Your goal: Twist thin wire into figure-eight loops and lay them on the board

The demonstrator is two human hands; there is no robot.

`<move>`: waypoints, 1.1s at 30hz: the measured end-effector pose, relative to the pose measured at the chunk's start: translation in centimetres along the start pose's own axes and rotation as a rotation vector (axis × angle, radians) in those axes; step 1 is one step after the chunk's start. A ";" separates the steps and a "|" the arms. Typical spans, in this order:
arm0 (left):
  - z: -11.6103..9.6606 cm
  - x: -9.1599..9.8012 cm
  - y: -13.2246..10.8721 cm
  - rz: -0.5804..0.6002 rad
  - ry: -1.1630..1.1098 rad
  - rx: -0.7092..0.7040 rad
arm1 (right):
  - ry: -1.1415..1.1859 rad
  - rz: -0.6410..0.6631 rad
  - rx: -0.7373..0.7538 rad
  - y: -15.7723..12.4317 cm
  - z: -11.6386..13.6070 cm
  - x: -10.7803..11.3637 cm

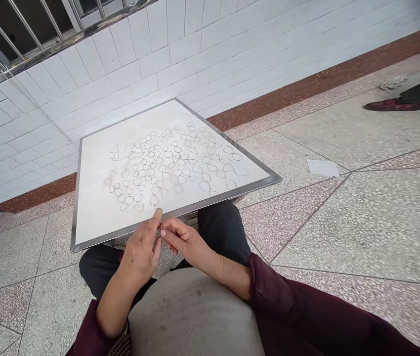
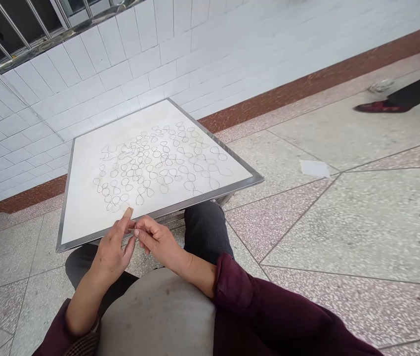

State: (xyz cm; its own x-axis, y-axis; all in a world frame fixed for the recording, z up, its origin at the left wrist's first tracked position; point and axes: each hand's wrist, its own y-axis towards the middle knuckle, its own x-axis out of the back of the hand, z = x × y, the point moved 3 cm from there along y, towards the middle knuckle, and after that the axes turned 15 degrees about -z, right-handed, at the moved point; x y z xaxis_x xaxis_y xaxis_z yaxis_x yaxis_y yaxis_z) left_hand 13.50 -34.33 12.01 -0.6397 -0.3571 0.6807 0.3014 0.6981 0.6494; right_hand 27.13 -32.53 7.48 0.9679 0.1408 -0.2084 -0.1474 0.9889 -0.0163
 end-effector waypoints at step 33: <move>-0.2 -0.9 -0.4 0.006 0.189 -0.135 | -0.486 -0.028 0.160 0.6 -0.2 0.2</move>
State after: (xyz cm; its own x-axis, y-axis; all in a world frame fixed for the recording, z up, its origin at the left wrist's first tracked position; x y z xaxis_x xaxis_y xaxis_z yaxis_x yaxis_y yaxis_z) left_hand 14.14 -34.45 11.15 -0.4973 -0.4719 0.7280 0.4050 0.6158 0.6759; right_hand 27.22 -31.86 7.22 0.9596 0.0817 0.2694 -0.1236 0.9820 0.1425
